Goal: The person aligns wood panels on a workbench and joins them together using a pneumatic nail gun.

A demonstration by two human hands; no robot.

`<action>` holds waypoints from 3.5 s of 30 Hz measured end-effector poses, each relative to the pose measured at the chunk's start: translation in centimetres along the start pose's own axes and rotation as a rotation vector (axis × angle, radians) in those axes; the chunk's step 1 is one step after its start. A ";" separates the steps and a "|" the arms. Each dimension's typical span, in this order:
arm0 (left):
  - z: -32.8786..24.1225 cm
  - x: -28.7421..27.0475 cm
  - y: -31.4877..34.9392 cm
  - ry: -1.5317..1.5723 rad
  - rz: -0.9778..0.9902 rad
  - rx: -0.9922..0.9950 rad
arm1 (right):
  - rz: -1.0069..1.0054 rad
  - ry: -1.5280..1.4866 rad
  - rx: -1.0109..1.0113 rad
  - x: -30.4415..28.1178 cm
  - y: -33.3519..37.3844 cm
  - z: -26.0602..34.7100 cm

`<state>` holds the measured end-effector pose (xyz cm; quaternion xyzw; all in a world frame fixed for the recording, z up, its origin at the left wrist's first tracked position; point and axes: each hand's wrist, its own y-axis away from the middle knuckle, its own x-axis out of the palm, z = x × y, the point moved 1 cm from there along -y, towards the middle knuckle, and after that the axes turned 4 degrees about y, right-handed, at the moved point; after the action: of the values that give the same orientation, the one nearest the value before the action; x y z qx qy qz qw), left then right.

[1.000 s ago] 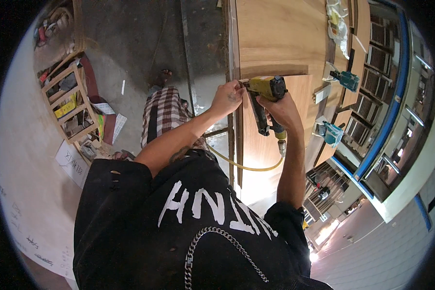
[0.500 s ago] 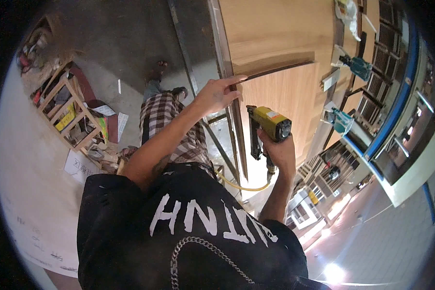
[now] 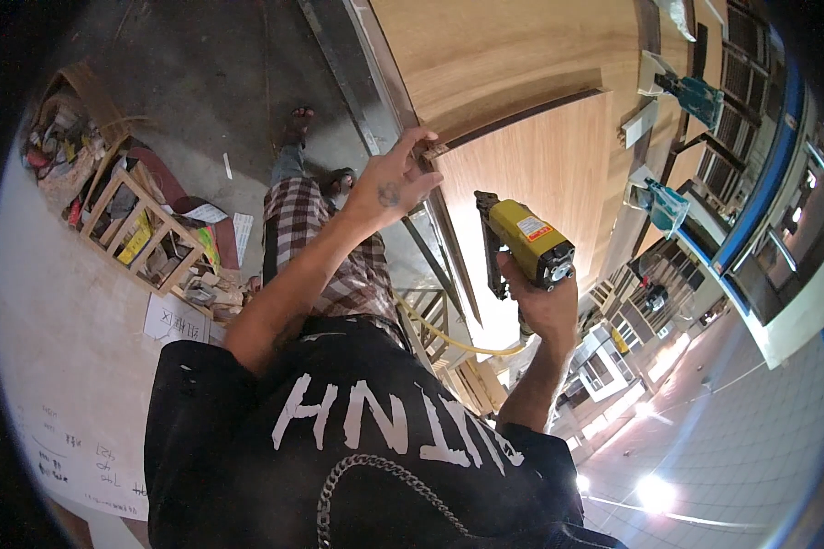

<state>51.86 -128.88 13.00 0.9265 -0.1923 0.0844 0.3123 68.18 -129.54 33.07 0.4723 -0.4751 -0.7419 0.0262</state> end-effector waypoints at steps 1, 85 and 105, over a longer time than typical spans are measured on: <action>-0.1 0.0 0.2 -0.004 -0.038 -0.035 | 0.001 -0.012 -0.002 -0.1 0.1 0.2; 1.0 1.0 1.4 0.042 -0.127 0.158 | 0.245 -0.980 -0.060 2.2 -14.7 -15.9; 1.8 2.3 2.0 0.084 -0.348 0.211 | 0.252 -0.453 -0.376 -0.5 -6.8 -5.5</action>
<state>53.26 -132.16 13.27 0.9690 -0.0063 0.0873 0.2310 75.26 -129.32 27.90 0.2195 -0.3783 -0.8939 0.0984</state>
